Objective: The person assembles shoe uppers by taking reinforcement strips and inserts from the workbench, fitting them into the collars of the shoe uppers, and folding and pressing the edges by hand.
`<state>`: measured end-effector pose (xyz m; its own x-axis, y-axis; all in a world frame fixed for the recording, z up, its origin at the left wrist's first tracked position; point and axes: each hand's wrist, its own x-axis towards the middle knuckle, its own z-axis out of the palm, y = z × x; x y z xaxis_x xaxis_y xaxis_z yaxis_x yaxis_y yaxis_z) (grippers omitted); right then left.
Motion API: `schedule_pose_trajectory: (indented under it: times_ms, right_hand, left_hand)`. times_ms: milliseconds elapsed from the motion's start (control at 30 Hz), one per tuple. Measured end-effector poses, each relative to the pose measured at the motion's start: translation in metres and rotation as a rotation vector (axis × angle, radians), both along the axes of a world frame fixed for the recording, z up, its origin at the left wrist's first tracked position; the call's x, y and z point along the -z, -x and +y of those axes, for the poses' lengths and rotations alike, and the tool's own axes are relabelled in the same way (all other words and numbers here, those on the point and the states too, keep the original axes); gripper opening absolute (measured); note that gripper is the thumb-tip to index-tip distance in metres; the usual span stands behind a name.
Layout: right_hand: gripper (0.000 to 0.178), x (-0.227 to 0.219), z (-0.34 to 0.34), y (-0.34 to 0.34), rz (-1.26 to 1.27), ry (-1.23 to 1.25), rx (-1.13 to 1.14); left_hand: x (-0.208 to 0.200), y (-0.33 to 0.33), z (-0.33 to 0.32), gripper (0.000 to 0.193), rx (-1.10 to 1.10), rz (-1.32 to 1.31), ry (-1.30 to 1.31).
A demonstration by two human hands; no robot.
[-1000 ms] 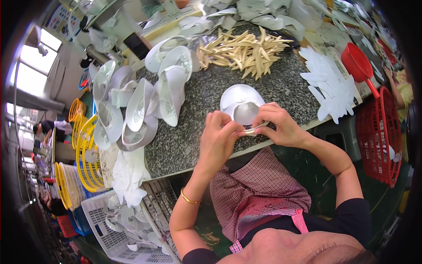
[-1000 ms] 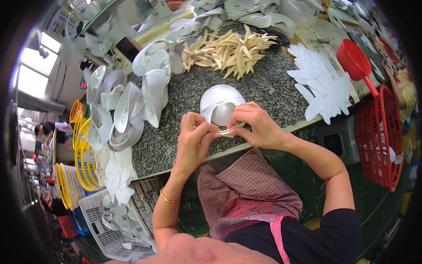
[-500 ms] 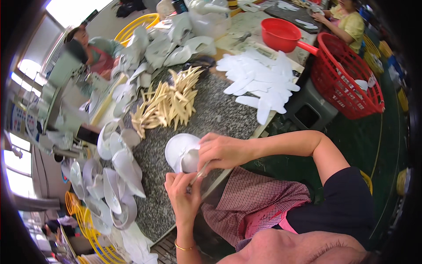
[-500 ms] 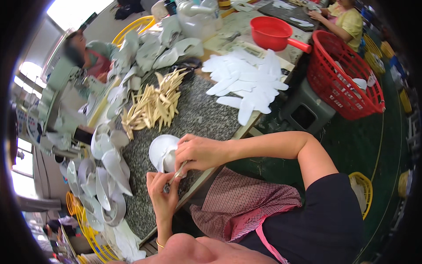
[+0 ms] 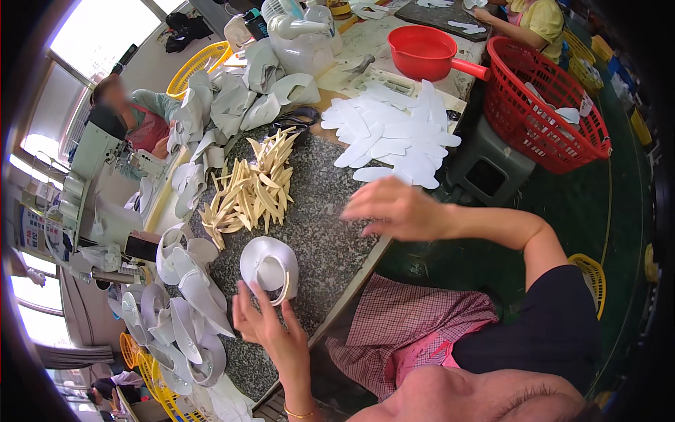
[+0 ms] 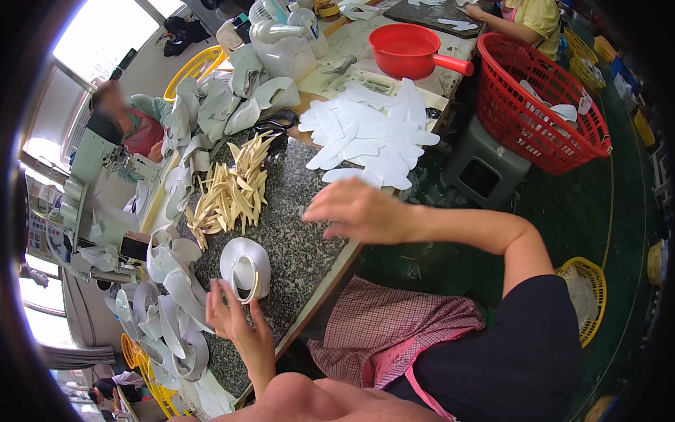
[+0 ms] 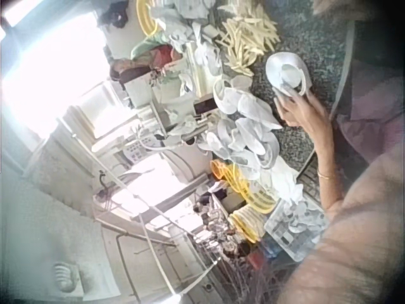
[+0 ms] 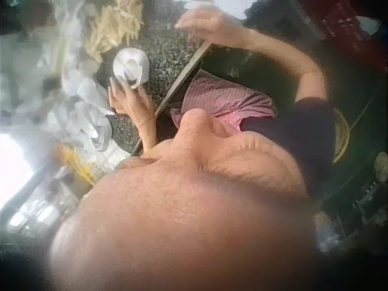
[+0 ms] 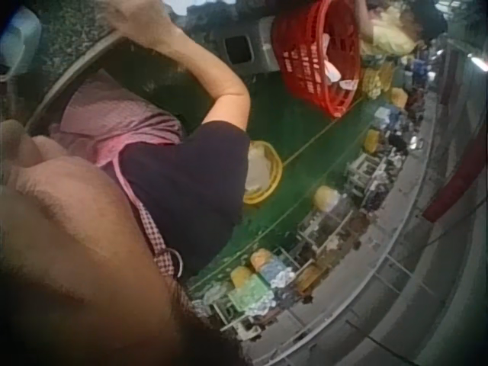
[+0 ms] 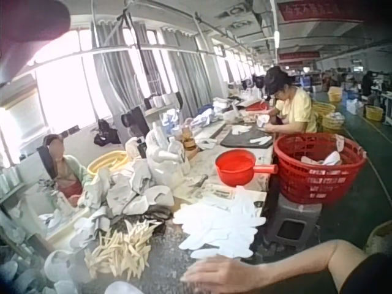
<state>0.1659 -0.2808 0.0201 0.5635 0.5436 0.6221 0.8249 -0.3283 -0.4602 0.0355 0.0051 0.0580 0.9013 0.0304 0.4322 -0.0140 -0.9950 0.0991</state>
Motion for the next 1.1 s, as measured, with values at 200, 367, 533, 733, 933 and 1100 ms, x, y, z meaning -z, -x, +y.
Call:
schedule_pose_trajectory:
  times_ms: [200,367,533,733,933,1100]
  right_hand:
    - [0.022,0.004,-0.071,-0.088,0.156,-0.024,0.228]
    - [0.018,0.012,-0.083,-0.144,-0.192,0.437,0.120]
    - [0.007,0.009,-0.075,-0.167,-0.471,0.751,0.001]
    - [0.008,0.007,-0.077,-0.176,-0.689,0.818,-0.093]
    - [0.010,0.002,-0.071,-0.178,-0.409,0.691,0.052]
    - [0.011,-0.012,-0.056,-0.196,-0.176,0.276,0.187]
  left_hand:
    - [-0.004,-0.026,-0.058,0.071,0.352,0.064,0.157]
    - [0.029,-0.066,-0.124,0.079,0.648,0.180,0.260]
    - [0.052,-0.096,-0.155,0.085,0.626,0.169,0.212]
    - [0.069,-0.108,-0.155,0.087,0.587,0.179,0.157]
    - [0.073,-0.108,-0.154,0.086,0.589,0.155,0.155]
    - [0.070,-0.106,-0.155,0.084,0.589,0.148,0.167]
